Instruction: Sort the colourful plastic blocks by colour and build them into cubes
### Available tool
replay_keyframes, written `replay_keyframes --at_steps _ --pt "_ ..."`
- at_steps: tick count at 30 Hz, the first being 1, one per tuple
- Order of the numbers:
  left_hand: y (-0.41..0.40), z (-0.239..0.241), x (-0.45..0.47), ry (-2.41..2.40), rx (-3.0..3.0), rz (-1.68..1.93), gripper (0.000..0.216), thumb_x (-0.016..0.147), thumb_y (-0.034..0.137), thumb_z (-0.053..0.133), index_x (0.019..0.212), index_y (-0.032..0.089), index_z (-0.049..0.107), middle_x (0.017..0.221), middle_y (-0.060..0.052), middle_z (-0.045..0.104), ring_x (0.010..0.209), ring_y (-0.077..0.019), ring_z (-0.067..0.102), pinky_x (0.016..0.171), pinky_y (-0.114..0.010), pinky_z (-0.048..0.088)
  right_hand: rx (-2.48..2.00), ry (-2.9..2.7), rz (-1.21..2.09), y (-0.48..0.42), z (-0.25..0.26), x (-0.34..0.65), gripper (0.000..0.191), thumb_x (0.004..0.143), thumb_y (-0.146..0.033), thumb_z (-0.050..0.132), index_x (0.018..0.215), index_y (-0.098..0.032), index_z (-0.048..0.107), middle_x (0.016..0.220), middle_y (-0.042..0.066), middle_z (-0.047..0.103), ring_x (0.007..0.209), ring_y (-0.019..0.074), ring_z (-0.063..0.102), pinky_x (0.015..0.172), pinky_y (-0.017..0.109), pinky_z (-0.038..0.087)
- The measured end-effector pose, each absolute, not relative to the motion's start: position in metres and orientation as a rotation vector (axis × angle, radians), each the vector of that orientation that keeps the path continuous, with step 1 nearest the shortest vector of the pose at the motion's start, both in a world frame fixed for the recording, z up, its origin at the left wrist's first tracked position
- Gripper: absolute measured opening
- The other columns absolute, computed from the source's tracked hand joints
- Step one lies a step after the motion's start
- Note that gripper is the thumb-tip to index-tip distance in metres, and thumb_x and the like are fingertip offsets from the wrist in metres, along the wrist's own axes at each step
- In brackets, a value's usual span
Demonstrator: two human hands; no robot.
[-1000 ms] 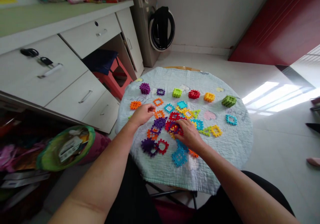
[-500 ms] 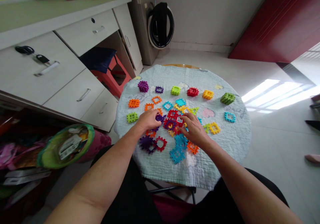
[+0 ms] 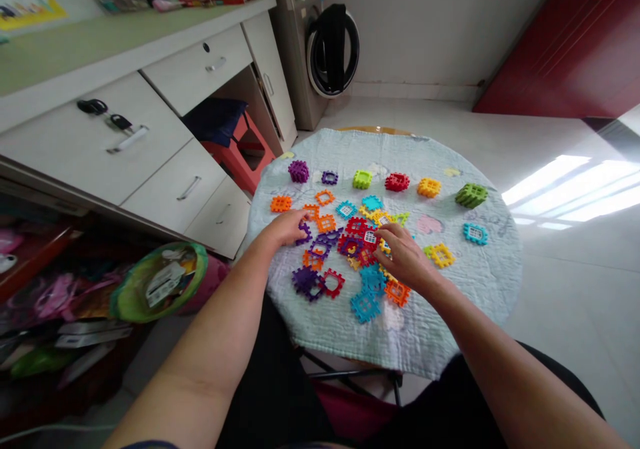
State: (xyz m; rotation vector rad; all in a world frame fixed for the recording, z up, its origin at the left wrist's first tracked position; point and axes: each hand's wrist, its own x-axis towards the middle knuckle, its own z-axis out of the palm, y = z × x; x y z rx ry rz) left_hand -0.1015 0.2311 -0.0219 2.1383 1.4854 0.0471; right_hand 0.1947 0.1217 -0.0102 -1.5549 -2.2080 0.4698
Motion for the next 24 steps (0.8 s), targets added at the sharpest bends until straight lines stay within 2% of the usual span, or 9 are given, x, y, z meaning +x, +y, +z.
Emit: replay_keyframes --at_steps 2,4,8,12,14,16,19,24 --pt "0.227 -0.021 -0.099 1.609 2.266 0.113 0.046 0.064 0.017 0.063 0.110 0.018 0.060 0.107 -0.010 0.061 0.101 -0.0267 0.057 0.090 -0.035 0.042 -1.572 -2.230 0.480 0.118 -0.008 0.192 0.026 0.085 -0.023 0.053 0.110 -0.018 0.060 0.112 0.012 0.056 0.105 0.0251 0.054 0.094 0.043 0.045" --pt "0.221 -0.018 -0.098 1.683 2.328 0.159 0.043 0.066 0.018 0.063 0.108 0.018 0.061 0.110 -0.012 0.059 0.105 -0.0294 0.055 0.095 -0.039 0.040 -1.584 -2.242 0.485 0.109 -0.004 0.190 0.025 0.084 -0.022 0.054 0.108 -0.019 0.061 0.110 0.012 0.058 0.104 0.0256 0.054 0.093 0.044 0.045" --pt "0.201 -0.006 -0.100 1.477 2.318 0.098 0.023 0.071 0.020 0.058 0.093 0.020 0.065 0.097 -0.008 0.062 0.094 -0.0260 0.058 0.089 -0.036 0.042 -1.560 -2.237 0.542 0.079 0.004 0.188 0.028 0.083 -0.021 0.055 0.110 -0.021 0.059 0.113 0.010 0.057 0.106 0.0252 0.053 0.094 0.043 0.044" --pt "0.167 0.002 -0.098 1.304 2.315 -0.085 0.021 0.068 0.018 0.061 0.089 0.022 0.064 0.096 -0.007 0.062 0.096 -0.0249 0.058 0.088 -0.034 0.042 -1.566 -2.215 0.628 0.049 0.005 0.188 0.026 0.084 -0.023 0.056 0.109 -0.021 0.058 0.111 0.010 0.058 0.104 0.0247 0.054 0.092 0.041 0.045" --pt "0.146 0.003 -0.093 1.359 2.299 -0.114 0.027 0.064 0.021 0.068 0.090 0.021 0.063 0.099 -0.009 0.061 0.099 -0.0283 0.057 0.090 -0.037 0.041 -1.573 -2.214 0.656 0.043 0.002 0.185 0.024 0.084 -0.023 0.055 0.107 -0.021 0.059 0.109 0.010 0.058 0.103 0.0245 0.055 0.090 0.040 0.046" --pt "0.126 0.001 -0.088 1.469 2.259 -0.082 0.045 0.058 0.031 0.076 0.099 0.021 0.060 0.106 -0.011 0.059 0.101 -0.0317 0.055 0.090 -0.040 0.041 -1.574 -2.218 0.668 0.044 -0.002 0.181 0.022 0.085 -0.023 0.055 0.106 -0.021 0.059 0.106 0.010 0.059 0.102 0.0240 0.055 0.090 0.039 0.046" --pt "0.107 -0.009 -0.082 1.578 2.209 -0.039 0.062 0.056 0.040 0.078 0.110 0.023 0.055 0.113 -0.012 0.055 0.104 -0.0318 0.055 0.087 -0.039 0.043 -1.576 -2.227 0.672 0.053 -0.009 0.175 0.022 0.085 -0.022 0.054 0.106 -0.019 0.059 0.104 0.010 0.059 0.100 0.0231 0.056 0.090 0.038 0.045" --pt "0.107 -0.020 -0.083 1.522 2.134 0.045 0.039 0.060 0.026 0.073 0.096 0.023 0.056 0.097 -0.005 0.059 0.090 -0.0241 0.058 0.081 -0.034 0.044 -1.545 -2.221 0.660 0.068 -0.014 0.175 0.020 0.083 -0.019 0.054 0.102 -0.019 0.061 0.103 0.009 0.061 0.100 0.0218 0.056 0.090 0.036 0.044"
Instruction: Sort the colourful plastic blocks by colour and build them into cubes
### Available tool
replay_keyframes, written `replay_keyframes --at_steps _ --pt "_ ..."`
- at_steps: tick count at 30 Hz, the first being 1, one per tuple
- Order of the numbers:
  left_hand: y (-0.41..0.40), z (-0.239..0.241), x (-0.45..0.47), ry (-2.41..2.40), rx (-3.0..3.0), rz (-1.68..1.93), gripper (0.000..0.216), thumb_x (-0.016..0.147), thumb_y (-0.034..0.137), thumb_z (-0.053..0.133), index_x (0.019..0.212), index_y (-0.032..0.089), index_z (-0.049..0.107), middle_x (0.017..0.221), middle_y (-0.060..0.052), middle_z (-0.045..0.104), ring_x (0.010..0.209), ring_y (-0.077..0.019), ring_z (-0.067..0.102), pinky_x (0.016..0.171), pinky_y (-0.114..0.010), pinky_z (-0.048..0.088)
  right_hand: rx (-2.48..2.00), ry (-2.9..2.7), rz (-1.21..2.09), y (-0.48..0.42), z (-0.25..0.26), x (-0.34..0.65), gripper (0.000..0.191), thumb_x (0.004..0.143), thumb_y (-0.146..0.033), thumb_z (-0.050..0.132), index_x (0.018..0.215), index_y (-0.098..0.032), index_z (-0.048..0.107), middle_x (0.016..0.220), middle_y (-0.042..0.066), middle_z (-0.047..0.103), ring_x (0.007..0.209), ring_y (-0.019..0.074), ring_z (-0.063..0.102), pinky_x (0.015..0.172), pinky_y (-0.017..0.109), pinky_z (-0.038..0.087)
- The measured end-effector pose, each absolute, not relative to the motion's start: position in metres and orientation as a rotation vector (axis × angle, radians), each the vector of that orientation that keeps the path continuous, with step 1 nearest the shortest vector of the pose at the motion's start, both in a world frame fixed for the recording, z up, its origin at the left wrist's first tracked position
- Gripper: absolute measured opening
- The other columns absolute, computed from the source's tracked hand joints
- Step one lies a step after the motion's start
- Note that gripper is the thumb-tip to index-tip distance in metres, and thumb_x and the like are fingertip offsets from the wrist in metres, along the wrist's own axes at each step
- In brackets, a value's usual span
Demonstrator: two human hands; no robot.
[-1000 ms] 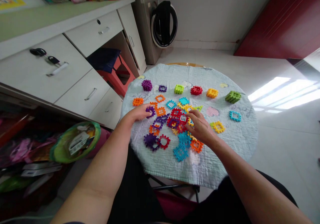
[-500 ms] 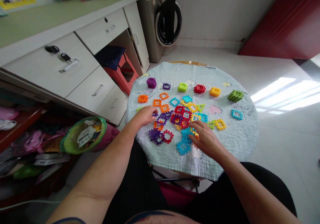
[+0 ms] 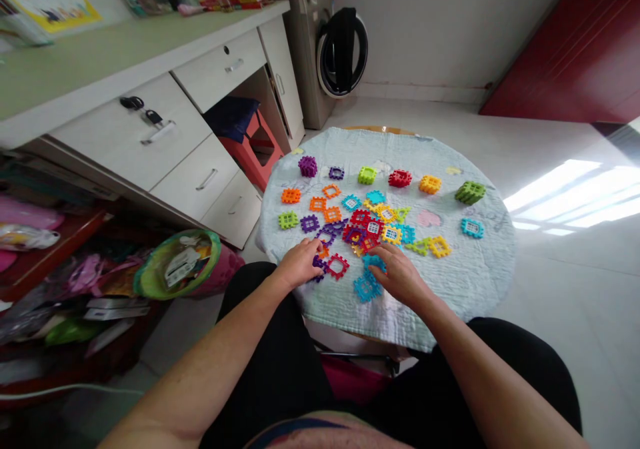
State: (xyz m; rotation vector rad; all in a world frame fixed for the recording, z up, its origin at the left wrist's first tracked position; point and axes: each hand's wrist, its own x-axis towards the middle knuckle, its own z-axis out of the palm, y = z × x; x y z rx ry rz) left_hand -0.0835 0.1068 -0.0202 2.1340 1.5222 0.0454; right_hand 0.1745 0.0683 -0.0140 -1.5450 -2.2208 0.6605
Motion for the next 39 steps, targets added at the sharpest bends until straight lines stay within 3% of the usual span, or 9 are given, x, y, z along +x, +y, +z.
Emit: replay_keyframes --at_steps 4,10,15,19,26,30,36,39 --pt "0.112 -0.013 -0.077 1.389 2.157 0.155 0.015 0.069 0.017 0.062 0.081 0.023 0.055 0.084 -0.002 0.060 0.083 -0.0204 0.057 0.078 -0.032 0.044 -1.553 -2.199 0.650 0.074 -0.013 0.178 0.019 0.084 -0.019 0.053 0.101 -0.018 0.062 0.100 0.009 0.062 0.097 0.0212 0.058 0.087 0.035 0.045" --pt "0.106 -0.009 -0.050 1.538 2.413 0.383 0.015 0.077 0.019 0.058 0.092 0.022 0.055 0.100 -0.008 0.055 0.102 -0.0265 0.050 0.091 -0.040 0.039 -1.594 -2.185 0.626 0.081 -0.013 0.186 0.020 0.084 -0.019 0.053 0.101 -0.019 0.063 0.100 0.008 0.063 0.094 0.0202 0.059 0.087 0.034 0.044" --pt "0.109 -0.018 -0.060 1.276 2.314 0.391 0.041 0.068 0.044 0.073 0.097 0.021 0.055 0.101 -0.007 0.054 0.099 -0.0249 0.050 0.090 -0.038 0.042 -1.636 -2.133 0.618 0.086 -0.012 0.197 0.020 0.083 -0.018 0.054 0.099 -0.017 0.064 0.097 0.009 0.064 0.094 0.0202 0.059 0.085 0.032 0.044" --pt "0.118 -0.022 -0.077 1.303 2.254 0.495 0.050 0.069 0.040 0.073 0.111 0.020 0.054 0.111 -0.007 0.055 0.107 -0.0246 0.049 0.097 -0.038 0.039 -1.617 -2.124 0.609 0.088 -0.011 0.199 0.017 0.084 -0.020 0.054 0.098 -0.018 0.064 0.098 0.008 0.064 0.094 0.0198 0.059 0.085 0.032 0.043" --pt "0.132 -0.040 -0.060 1.373 2.404 0.295 0.063 0.071 0.047 0.070 0.123 0.017 0.053 0.119 -0.011 0.053 0.111 -0.0290 0.046 0.100 -0.043 0.036 -1.640 -2.164 0.658 0.088 -0.015 0.191 0.018 0.082 -0.017 0.055 0.098 -0.016 0.064 0.096 0.008 0.063 0.090 0.0191 0.059 0.084 0.030 0.043" --pt "0.141 -0.039 -0.060 1.365 2.371 0.203 0.063 0.067 0.040 0.074 0.122 0.016 0.054 0.112 -0.011 0.056 0.108 -0.0291 0.049 0.097 -0.042 0.038 -1.656 -2.163 0.669 0.088 -0.014 0.190 0.019 0.082 -0.016 0.056 0.098 -0.016 0.065 0.097 0.008 0.063 0.091 0.0186 0.058 0.084 0.029 0.042" --pt "0.150 -0.022 -0.077 1.249 2.228 0.508 0.062 0.069 0.029 0.071 0.127 0.021 0.049 0.120 -0.007 0.051 0.113 -0.0243 0.048 0.101 -0.040 0.037 -1.652 -2.168 0.679 0.088 -0.012 0.189 0.020 0.081 -0.015 0.056 0.100 -0.016 0.064 0.097 0.008 0.062 0.091 0.0186 0.058 0.084 0.029 0.041" --pt "0.147 -0.020 -0.074 1.151 2.267 0.430 0.055 0.068 0.022 0.069 0.121 0.022 0.053 0.119 -0.006 0.051 0.114 -0.0241 0.047 0.102 -0.040 0.036 -1.628 -2.185 0.680 0.088 -0.016 0.189 0.020 0.081 -0.016 0.056 0.099 -0.016 0.064 0.097 0.008 0.062 0.091 0.0191 0.057 0.084 0.029 0.041"
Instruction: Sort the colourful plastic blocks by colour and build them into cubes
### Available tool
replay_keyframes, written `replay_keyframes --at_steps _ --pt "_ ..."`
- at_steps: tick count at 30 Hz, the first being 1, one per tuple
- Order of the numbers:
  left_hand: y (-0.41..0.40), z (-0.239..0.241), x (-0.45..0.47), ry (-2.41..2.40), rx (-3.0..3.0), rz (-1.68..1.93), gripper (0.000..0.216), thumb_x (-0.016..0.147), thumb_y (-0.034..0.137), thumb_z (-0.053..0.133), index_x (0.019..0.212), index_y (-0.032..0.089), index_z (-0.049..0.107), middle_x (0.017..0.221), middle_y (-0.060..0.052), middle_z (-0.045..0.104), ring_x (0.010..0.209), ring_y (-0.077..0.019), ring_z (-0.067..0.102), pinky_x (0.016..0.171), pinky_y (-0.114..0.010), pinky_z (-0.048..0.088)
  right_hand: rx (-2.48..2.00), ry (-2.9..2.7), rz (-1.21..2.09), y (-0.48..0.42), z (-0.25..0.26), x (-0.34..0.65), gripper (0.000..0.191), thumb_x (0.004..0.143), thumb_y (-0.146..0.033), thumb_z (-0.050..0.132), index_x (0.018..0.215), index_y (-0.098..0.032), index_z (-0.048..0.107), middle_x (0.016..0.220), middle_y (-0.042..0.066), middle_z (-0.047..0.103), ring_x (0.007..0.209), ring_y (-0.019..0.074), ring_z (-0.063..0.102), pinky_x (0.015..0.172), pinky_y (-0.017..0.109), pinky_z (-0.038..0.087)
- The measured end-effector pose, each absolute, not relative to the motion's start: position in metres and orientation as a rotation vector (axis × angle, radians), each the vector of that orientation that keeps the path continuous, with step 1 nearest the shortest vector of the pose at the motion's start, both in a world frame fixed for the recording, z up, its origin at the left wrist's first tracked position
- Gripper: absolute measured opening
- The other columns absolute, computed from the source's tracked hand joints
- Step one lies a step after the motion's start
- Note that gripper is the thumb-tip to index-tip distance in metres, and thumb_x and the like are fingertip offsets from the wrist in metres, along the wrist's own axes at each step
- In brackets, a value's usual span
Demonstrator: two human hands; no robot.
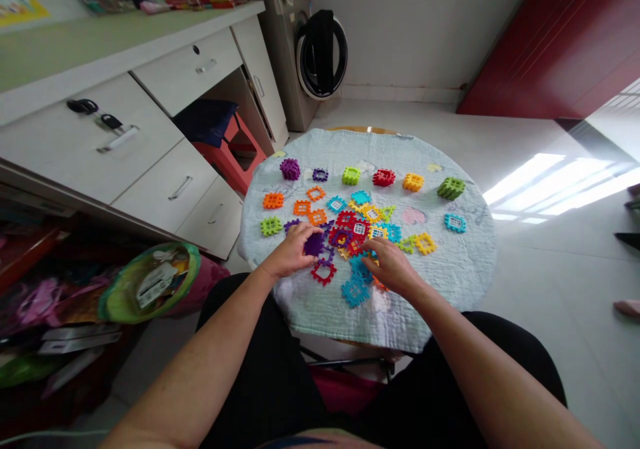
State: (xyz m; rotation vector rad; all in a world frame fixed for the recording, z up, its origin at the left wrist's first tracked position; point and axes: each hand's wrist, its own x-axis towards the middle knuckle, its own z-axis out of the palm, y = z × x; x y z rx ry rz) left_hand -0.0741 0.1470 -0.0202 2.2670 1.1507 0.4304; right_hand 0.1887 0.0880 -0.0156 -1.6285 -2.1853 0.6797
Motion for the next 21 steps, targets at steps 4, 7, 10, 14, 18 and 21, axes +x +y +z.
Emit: replay_keyframes --at_steps 4,7,10,14,18,21 --pt "0.143 -0.028 -0.063 1.051 2.385 0.266 0.059 0.065 0.014 0.066 0.122 0.021 0.053 0.121 -0.008 0.053 0.115 -0.0248 0.046 0.103 -0.040 0.035 -1.636 -2.176 0.673 0.088 -0.018 0.189 0.019 0.081 -0.017 0.056 0.099 -0.016 0.064 0.097 0.009 0.062 0.091 0.0195 0.057 0.083 0.030 0.041" --pt "0.143 -0.033 -0.059 1.077 2.438 0.193 0.061 0.065 0.017 0.069 0.124 0.020 0.052 0.122 -0.008 0.055 0.114 -0.0262 0.046 0.102 -0.041 0.036 -1.642 -2.172 0.677 0.088 -0.017 0.189 0.018 0.081 -0.016 0.056 0.098 -0.017 0.064 0.096 0.008 0.062 0.089 0.0192 0.057 0.082 0.030 0.041" --pt "0.144 -0.034 -0.059 1.117 2.474 0.142 0.056 0.065 0.022 0.071 0.119 0.018 0.055 0.120 -0.009 0.057 0.113 -0.0272 0.046 0.101 -0.040 0.036 -1.635 -2.169 0.684 0.088 -0.014 0.188 0.018 0.081 -0.015 0.056 0.097 -0.017 0.064 0.096 0.008 0.062 0.089 0.0189 0.057 0.082 0.029 0.041" --pt "0.143 -0.033 -0.057 1.124 2.502 0.094 0.054 0.066 0.022 0.068 0.118 0.017 0.055 0.119 -0.009 0.058 0.111 -0.0270 0.046 0.100 -0.039 0.036 -1.624 -2.164 0.683 0.087 -0.015 0.188 0.019 0.082 -0.016 0.055 0.098 -0.017 0.064 0.097 0.008 0.061 0.091 0.0186 0.057 0.083 0.029 0.041" --pt "0.141 -0.035 -0.053 1.120 2.527 0.057 0.057 0.066 0.018 0.064 0.122 0.015 0.053 0.118 -0.010 0.056 0.110 -0.0275 0.045 0.099 -0.040 0.036 -1.624 -2.169 0.682 0.087 -0.018 0.188 0.019 0.082 -0.016 0.055 0.099 -0.017 0.063 0.096 0.007 0.061 0.091 0.0187 0.056 0.084 0.029 0.041" --pt "0.141 -0.034 -0.053 1.136 2.518 0.070 0.058 0.063 0.017 0.063 0.121 0.016 0.054 0.114 -0.010 0.055 0.108 -0.0277 0.045 0.098 -0.040 0.037 -1.624 -2.169 0.682 0.088 -0.017 0.188 0.019 0.082 -0.016 0.055 0.099 -0.018 0.063 0.097 0.007 0.061 0.091 0.0184 0.056 0.084 0.030 0.041"
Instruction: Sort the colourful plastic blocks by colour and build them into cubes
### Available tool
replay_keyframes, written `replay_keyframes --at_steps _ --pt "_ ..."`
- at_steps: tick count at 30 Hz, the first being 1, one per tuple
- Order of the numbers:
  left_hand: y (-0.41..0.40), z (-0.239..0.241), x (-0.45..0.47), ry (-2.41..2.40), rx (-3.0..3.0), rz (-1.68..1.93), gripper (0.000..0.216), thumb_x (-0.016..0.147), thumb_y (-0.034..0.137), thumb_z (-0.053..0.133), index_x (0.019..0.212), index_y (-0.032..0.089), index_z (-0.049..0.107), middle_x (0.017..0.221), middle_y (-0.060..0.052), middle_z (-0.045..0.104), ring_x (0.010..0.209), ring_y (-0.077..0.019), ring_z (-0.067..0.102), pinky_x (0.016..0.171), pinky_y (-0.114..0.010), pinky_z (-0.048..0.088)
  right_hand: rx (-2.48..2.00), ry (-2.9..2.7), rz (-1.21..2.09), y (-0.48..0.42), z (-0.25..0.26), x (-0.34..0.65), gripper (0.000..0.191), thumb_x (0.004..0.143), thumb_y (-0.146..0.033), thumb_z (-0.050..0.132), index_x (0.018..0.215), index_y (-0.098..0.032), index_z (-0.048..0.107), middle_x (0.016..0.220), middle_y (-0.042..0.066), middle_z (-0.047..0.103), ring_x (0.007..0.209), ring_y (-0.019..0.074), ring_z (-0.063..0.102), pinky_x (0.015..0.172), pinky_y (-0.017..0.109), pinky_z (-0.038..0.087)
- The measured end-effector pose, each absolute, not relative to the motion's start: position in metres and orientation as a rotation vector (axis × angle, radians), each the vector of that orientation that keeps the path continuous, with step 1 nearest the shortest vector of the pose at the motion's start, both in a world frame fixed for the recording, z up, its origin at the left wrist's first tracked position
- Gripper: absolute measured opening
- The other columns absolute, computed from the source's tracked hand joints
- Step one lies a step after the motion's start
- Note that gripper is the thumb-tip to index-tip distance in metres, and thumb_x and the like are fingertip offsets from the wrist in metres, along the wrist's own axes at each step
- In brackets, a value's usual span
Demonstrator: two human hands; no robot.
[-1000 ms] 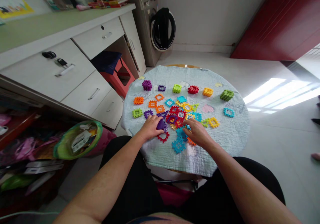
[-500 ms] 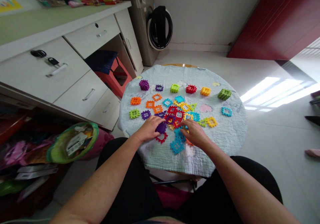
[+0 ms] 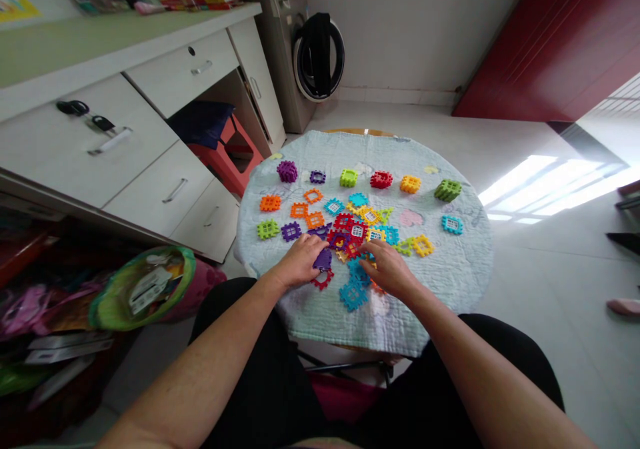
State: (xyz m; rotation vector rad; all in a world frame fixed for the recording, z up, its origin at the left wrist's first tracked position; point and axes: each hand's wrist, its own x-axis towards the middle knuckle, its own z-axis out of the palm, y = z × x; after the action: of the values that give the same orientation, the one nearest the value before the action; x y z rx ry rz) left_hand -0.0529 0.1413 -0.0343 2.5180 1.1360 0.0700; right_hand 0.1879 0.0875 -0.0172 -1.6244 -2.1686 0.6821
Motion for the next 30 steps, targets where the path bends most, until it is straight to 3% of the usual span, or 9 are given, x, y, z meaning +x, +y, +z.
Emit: replay_keyframes --at_steps 9,30 --pt "0.154 -0.019 -0.048 1.127 2.390 0.397 0.052 0.064 0.018 0.061 0.115 0.019 0.053 0.114 -0.007 0.054 0.109 -0.0250 0.047 0.100 -0.040 0.036 -1.666 -2.127 0.691 0.089 -0.011 0.188 0.019 0.081 -0.015 0.056 0.099 -0.017 0.063 0.098 0.007 0.060 0.093 0.0178 0.056 0.085 0.029 0.041" --pt "0.187 -0.032 -0.014 0.895 2.497 0.142 0.054 0.064 0.015 0.064 0.117 0.018 0.053 0.117 -0.010 0.053 0.112 -0.0270 0.045 0.102 -0.043 0.032 -1.706 -2.019 0.682 0.096 -0.016 0.197 0.015 0.082 -0.015 0.057 0.096 -0.017 0.062 0.098 0.007 0.059 0.093 0.0176 0.055 0.084 0.029 0.040"
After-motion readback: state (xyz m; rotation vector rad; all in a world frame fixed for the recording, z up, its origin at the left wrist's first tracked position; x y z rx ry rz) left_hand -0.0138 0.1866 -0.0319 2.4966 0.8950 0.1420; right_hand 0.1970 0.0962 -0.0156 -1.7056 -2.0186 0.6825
